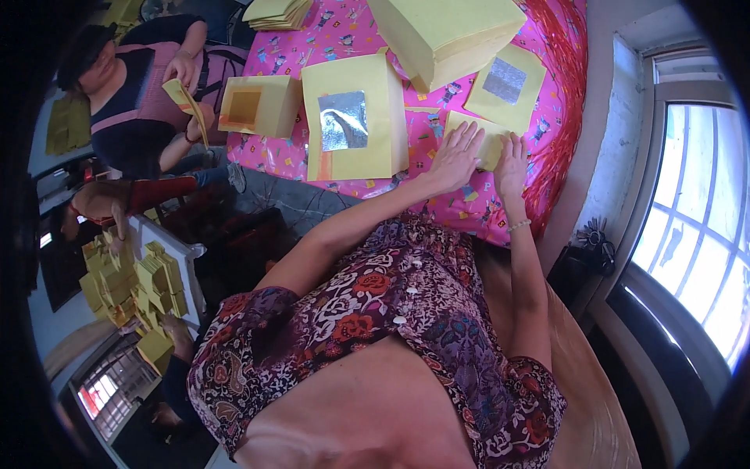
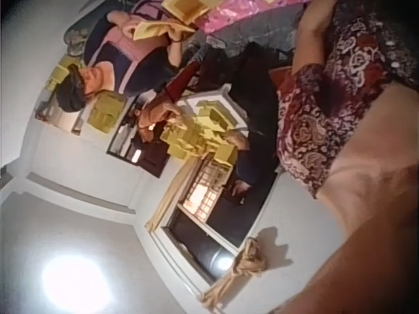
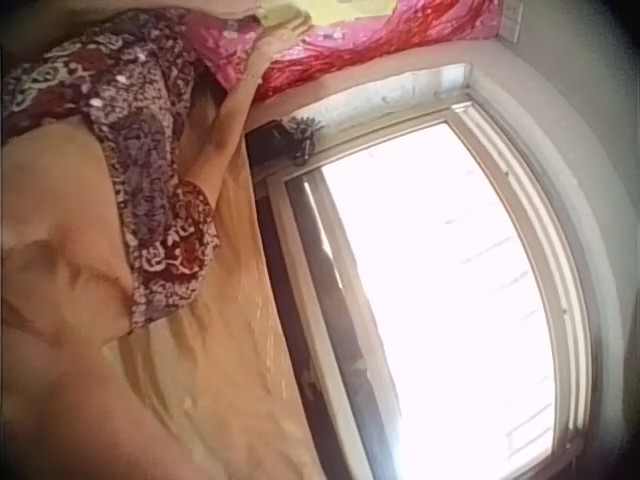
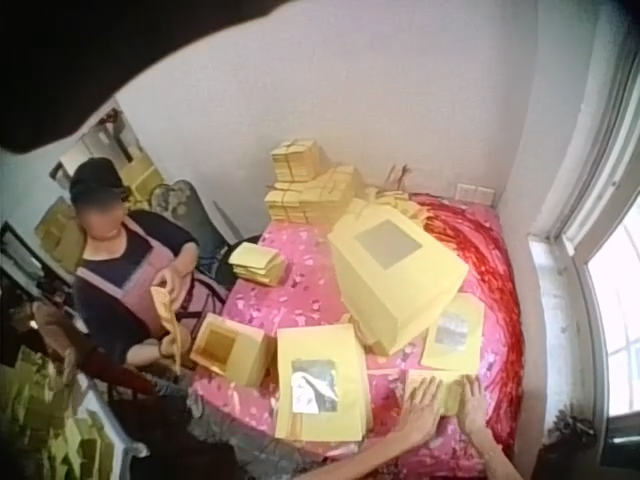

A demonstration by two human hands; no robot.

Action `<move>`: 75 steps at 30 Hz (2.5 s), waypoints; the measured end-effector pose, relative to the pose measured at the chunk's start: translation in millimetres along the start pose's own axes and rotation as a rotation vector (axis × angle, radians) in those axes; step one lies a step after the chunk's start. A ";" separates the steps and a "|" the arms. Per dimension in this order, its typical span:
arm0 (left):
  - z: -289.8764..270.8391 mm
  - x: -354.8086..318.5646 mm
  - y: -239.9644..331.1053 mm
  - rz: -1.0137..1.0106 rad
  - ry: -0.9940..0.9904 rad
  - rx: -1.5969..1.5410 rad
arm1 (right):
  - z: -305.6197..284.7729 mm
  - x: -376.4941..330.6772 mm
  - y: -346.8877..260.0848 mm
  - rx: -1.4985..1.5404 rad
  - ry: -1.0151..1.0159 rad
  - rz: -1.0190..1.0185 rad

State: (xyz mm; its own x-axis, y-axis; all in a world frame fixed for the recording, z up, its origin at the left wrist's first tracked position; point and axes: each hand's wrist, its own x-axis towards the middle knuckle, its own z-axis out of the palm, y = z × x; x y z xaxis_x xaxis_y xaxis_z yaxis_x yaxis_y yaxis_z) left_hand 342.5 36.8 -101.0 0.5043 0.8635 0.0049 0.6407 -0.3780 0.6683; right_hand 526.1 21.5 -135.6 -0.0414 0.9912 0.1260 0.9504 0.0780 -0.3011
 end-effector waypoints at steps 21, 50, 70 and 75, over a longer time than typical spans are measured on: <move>-257.4 -200.1 -113.3 0.041 0.021 0.159 | -76.1 12.4 -281.0 0.343 -0.227 -0.666; -259.9 -176.9 -149.5 -0.041 -0.077 -0.228 | -51.6 55.7 -270.2 0.469 -0.552 -0.498; -292.5 -194.2 -154.2 0.106 -0.128 0.004 | -67.2 48.0 -286.3 0.459 -0.287 -0.773; -293.7 -197.2 -153.7 0.243 -0.058 0.150 | -81.8 50.6 -288.3 0.495 -0.242 -0.832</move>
State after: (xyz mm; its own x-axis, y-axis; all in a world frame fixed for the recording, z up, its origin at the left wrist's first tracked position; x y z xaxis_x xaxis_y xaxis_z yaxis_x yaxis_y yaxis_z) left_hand -25.5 22.6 13.7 0.6831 0.7226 0.1062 0.5733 -0.6206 0.5350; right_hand 275.2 40.4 34.8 -0.7499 0.5916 0.2962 0.3571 0.7388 -0.5715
